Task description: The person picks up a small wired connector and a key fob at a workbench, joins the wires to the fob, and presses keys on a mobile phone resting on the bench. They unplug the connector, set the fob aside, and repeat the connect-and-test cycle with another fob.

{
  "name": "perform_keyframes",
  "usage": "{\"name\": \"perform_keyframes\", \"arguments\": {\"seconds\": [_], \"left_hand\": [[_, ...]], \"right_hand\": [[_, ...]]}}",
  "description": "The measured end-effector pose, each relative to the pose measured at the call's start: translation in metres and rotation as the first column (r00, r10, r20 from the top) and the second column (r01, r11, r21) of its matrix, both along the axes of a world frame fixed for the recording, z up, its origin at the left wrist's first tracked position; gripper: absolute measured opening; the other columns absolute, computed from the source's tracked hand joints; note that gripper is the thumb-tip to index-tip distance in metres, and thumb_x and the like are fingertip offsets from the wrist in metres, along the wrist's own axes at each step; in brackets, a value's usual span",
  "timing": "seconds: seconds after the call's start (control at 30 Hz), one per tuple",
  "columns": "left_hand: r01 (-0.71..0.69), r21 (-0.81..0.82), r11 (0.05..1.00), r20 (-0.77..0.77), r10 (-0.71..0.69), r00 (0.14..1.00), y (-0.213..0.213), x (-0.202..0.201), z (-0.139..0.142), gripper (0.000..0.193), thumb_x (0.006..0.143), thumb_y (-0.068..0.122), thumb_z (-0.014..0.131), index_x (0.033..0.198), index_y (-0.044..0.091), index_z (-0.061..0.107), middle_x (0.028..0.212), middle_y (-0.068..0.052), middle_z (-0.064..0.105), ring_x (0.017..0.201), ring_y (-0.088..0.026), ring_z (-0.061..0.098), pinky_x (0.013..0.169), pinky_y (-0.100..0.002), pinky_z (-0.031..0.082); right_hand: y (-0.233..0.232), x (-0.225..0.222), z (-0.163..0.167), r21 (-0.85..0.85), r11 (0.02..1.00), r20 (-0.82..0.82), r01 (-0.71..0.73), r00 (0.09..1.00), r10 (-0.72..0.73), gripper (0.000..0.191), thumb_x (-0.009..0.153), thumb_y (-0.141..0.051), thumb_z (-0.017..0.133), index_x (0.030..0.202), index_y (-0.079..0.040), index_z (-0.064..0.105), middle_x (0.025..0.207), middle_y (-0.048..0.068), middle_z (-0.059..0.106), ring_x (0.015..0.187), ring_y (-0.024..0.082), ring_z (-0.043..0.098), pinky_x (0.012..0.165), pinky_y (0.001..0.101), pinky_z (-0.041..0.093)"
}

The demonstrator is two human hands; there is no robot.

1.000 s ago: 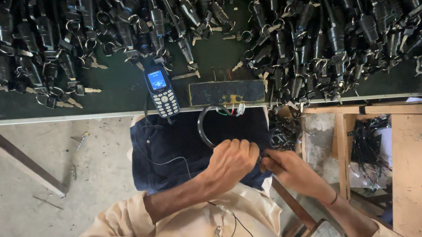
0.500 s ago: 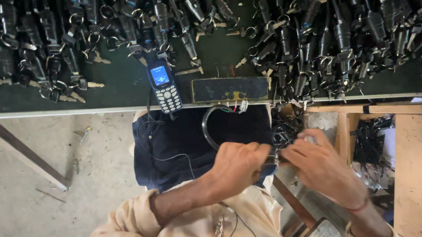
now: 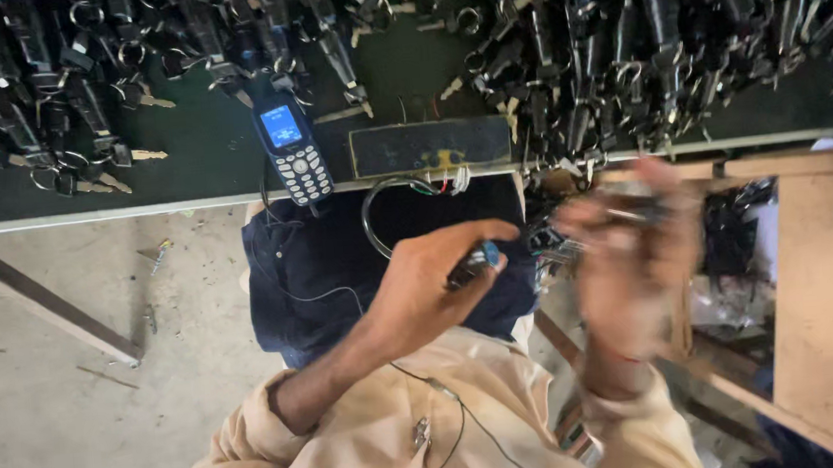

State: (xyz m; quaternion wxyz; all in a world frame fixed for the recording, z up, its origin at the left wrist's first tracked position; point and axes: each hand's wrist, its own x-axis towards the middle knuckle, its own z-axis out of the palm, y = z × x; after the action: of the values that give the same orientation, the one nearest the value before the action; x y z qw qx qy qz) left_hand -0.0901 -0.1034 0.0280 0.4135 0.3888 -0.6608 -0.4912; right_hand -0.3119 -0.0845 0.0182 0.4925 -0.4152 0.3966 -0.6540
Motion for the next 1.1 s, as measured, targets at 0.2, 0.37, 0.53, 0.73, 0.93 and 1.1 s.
{"name": "perform_keyframes", "arguments": {"seconds": [0.2,0.37,0.53,0.73,0.93,1.1], "left_hand": [[-0.077,0.07,0.995,0.067,0.072,0.995,0.001,0.014,0.0,0.04,0.092,0.008,0.073,0.131,0.006,0.063,0.11,-0.014,0.074,0.095,-0.031,0.075,0.08,-0.033,0.058],[-0.058,0.073,0.996,0.056,0.054,0.997,0.002,0.014,-0.013,0.041,0.09,0.007,0.073,0.129,0.006,0.063,0.104,-0.015,0.073,0.094,-0.032,0.074,0.077,-0.034,0.057],[0.0,0.062,0.998,0.067,-0.004,0.998,0.007,0.019,-0.032,0.034,0.081,0.004,0.075,0.114,0.004,0.065,0.095,-0.014,0.07,0.088,-0.035,0.071,0.072,-0.038,0.055],[-0.153,-0.207,0.966,0.373,0.223,0.901,0.017,-0.003,-0.047,0.047,0.075,0.001,0.074,0.119,0.0,0.057,0.091,-0.014,0.063,0.082,-0.036,0.066,0.068,-0.046,0.052],[0.087,0.231,0.969,0.225,-0.14,0.964,0.024,-0.003,0.0,0.053,0.084,0.011,0.075,0.127,0.001,0.045,0.088,-0.017,0.063,0.084,-0.037,0.067,0.068,-0.042,0.053],[0.39,0.303,0.87,-0.156,-0.358,0.92,0.041,0.063,0.061,0.047,0.093,0.007,0.077,0.127,0.004,0.045,0.103,-0.016,0.065,0.096,-0.028,0.066,0.077,-0.036,0.054]], "right_hand": [[-0.005,0.062,-0.007,-0.097,0.994,-0.295,-0.041,0.956,0.011,0.05,0.113,-0.014,0.063,0.155,0.001,0.038,0.117,0.02,0.071,0.102,0.025,0.073,0.1,0.0375,0.059],[-0.003,0.063,-0.021,-0.137,0.99,-0.246,-0.034,0.969,-0.001,0.044,0.113,-0.011,0.062,0.151,0.001,0.042,0.114,0.019,0.071,0.1,0.022,0.073,0.097,0.0348,0.062],[0.01,0.073,-0.023,-0.03,0.996,-0.438,-0.086,0.897,0.065,0.035,0.108,0.002,0.057,0.141,0.003,0.045,0.124,0.024,0.069,0.114,0.027,0.073,0.1,0.0331,0.059],[0.01,0.092,-0.008,0.077,0.997,-0.352,0.027,0.936,0.002,0.038,0.107,0.009,0.057,0.141,0.004,0.043,0.127,0.027,0.069,0.118,0.029,0.072,0.106,0.0339,0.057],[0.012,0.05,0.036,0.176,0.949,-0.205,-0.261,0.933,0.295,0.05,0.103,-0.005,0.061,0.145,0.0,0.036,0.134,0.029,0.06,0.123,0.031,0.067,0.108,0.0392,0.056],[0.007,-0.018,0.03,-0.032,0.994,-0.116,-0.101,0.989,0.097,0.045,0.11,-0.023,0.062,0.146,0.001,0.046,0.135,0.018,0.063,0.114,0.024,0.067,0.1,0.0368,0.059]]}}
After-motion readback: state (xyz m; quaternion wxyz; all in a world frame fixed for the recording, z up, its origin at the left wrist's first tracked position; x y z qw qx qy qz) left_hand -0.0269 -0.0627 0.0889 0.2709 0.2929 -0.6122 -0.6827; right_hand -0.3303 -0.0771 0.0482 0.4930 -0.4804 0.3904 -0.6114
